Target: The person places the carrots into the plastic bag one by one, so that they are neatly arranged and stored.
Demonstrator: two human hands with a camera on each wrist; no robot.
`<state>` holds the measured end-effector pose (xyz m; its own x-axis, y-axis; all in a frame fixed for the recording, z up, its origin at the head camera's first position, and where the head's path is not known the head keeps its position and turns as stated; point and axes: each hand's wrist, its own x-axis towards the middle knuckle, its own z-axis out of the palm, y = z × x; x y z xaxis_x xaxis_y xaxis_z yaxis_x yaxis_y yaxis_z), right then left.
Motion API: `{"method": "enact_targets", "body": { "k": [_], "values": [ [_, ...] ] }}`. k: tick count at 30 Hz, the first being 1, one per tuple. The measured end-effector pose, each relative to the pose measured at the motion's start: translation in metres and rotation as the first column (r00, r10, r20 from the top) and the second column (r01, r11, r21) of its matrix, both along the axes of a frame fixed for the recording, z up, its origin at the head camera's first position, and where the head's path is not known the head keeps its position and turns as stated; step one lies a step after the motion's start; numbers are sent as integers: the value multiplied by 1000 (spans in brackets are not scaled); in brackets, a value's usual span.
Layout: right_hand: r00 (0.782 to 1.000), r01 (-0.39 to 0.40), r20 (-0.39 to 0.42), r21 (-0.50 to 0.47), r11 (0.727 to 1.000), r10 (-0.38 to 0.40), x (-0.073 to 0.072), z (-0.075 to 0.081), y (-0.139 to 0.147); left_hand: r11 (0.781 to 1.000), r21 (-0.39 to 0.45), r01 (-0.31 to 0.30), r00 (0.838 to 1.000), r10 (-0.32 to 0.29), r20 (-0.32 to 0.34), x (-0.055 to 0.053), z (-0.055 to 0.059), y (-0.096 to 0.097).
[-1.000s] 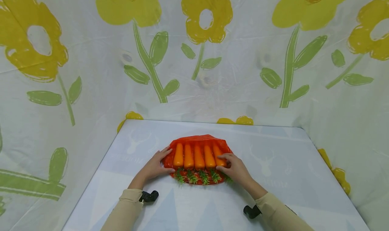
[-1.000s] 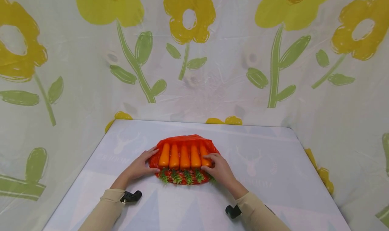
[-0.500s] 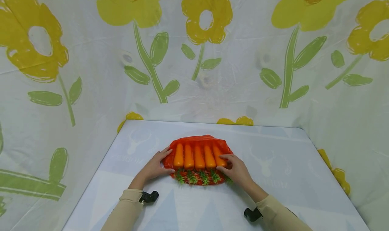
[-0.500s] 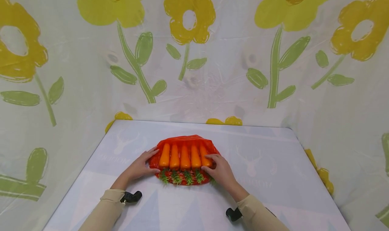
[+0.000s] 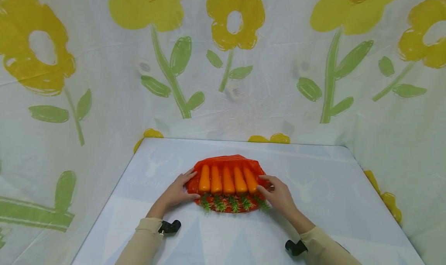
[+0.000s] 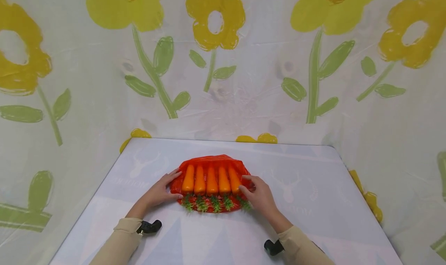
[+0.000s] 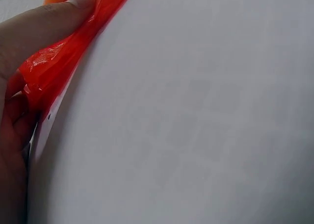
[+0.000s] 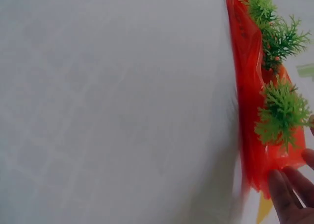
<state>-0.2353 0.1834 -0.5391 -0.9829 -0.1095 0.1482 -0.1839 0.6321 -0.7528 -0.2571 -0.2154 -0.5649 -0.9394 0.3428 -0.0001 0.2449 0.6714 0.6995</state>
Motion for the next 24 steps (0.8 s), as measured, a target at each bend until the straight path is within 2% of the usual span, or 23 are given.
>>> {"method": "enact_targets", "body": {
  "k": [8,16,20,24],
  "values": [
    [999,19,29,30,999,-20,-1,1,10,1000,29,6,1000,-6,-17,3,0,-5],
    [998,22,55,62,998,-25,-7,0,25,999,48,8,1000,-7,-26,8,6,-9],
    [996,42,73,116,992,-51,-11,-1,37,999,40,18,998,-16,-60,10,9,-12],
    [997,42,54,199,979,-54,-16,0,52,999,44,13,995,-9,-97,9,12,-17]
  ]
}}
